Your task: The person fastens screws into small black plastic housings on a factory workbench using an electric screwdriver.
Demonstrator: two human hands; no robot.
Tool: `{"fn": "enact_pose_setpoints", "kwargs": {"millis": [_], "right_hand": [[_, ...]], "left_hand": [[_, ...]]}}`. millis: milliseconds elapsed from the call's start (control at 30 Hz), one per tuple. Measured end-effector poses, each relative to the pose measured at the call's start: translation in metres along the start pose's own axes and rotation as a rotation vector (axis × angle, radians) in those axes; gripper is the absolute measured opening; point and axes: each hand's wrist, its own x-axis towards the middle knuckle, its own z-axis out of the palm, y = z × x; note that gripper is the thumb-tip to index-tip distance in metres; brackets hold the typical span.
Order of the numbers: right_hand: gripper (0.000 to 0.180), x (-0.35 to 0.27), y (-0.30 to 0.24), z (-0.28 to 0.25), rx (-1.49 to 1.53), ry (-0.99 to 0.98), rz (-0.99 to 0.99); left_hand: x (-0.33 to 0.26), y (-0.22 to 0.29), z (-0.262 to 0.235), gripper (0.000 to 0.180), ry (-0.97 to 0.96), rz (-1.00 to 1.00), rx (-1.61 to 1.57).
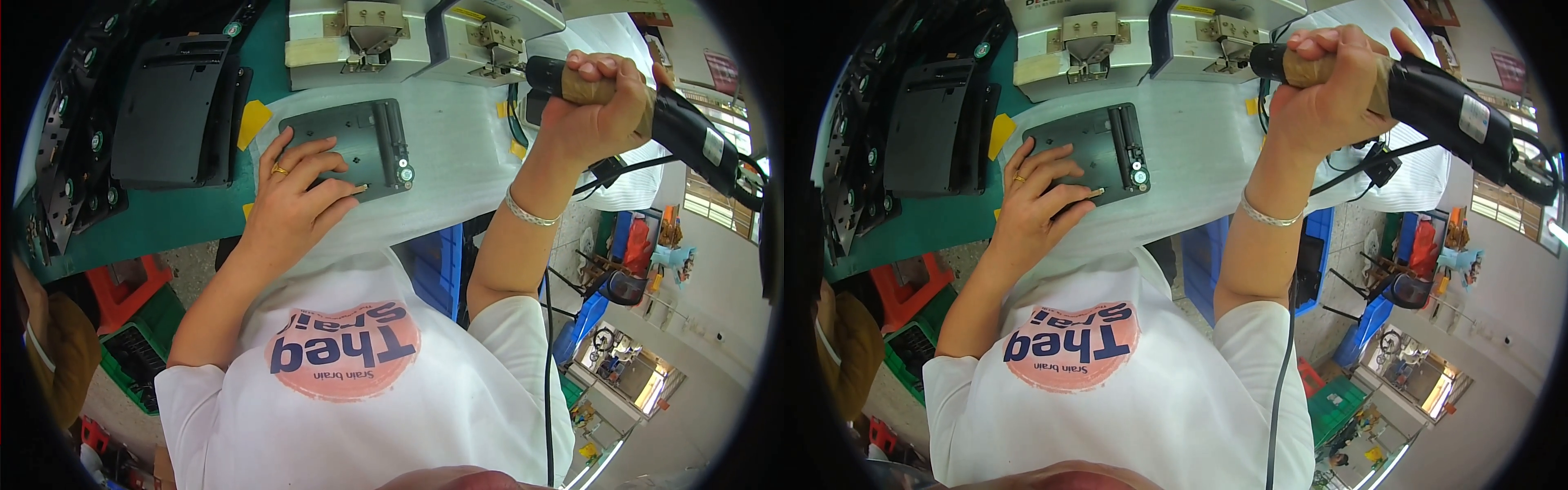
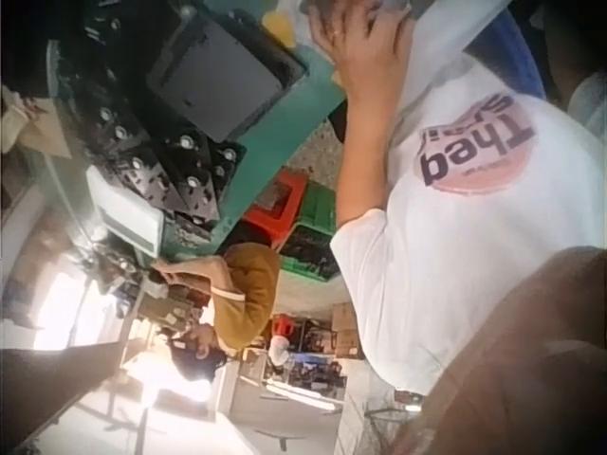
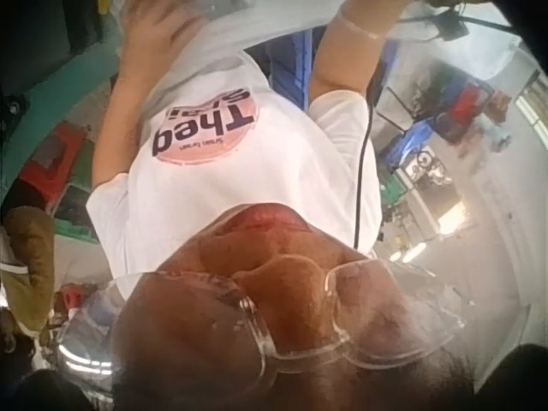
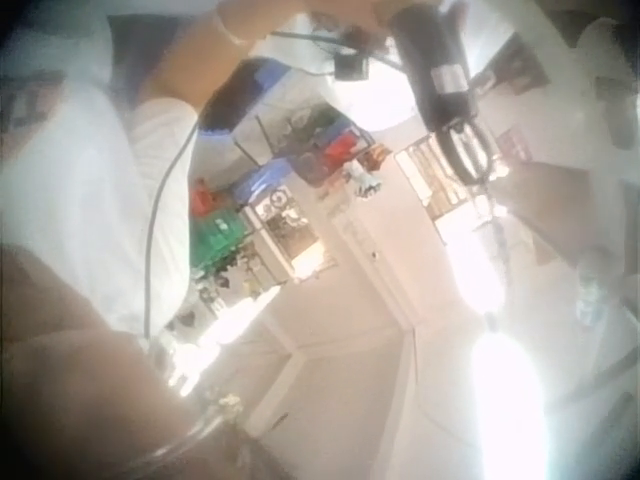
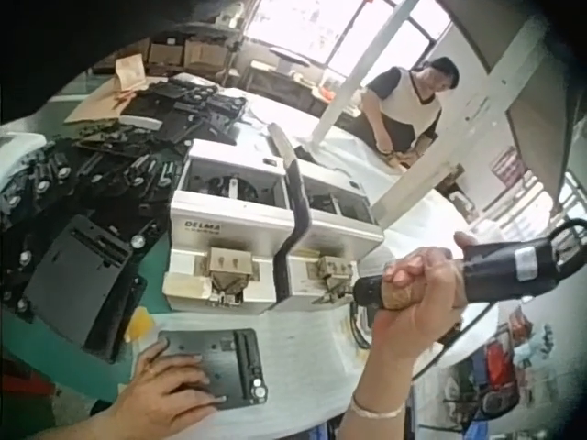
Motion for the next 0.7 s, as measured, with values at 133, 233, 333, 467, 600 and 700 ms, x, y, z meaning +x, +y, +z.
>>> {"fn": "enact_pose_setpoints", "kwargs": {"millis": [133, 233, 333, 467, 600, 700], "right_hand": [[0.044, 0.001, 0.006, -0.005, 0.151, -0.003, 0.02], [0.01, -0.001, 0.008, -0.003, 0.02, 0.014, 0.003], [0.004, 0.002, 0.015, -0.007, 0.068, 0.058, 0.071], [0.029, 0.004, 0.014, -0.012, 0.121, -0.097, 0.052], [0.044, 0.008, 0.008, -0.007, 0.013, -0.292, 0.009], [0.039, 0.006, -0.004, 0.021, -0.037, -0.165, 0.119]], "left_hand": [[0.002, 0.0, 0.0, 0.019, -0.003, 0.011, 0.01], [0.004, 0.001, 0.0, 0.017, 0.0, 0.004, 0.012], [0.004, 0.002, 0.0, 0.014, 0.005, -0.008, 0.014], [0.004, 0.003, -0.001, 0.015, 0.003, -0.009, 0.007], [0.002, 0.003, -0.005, 0.018, -0.024, 0.001, 0.008], [-0.001, 0.006, -0.007, 0.029, -0.053, -0.005, 0.007]]}}
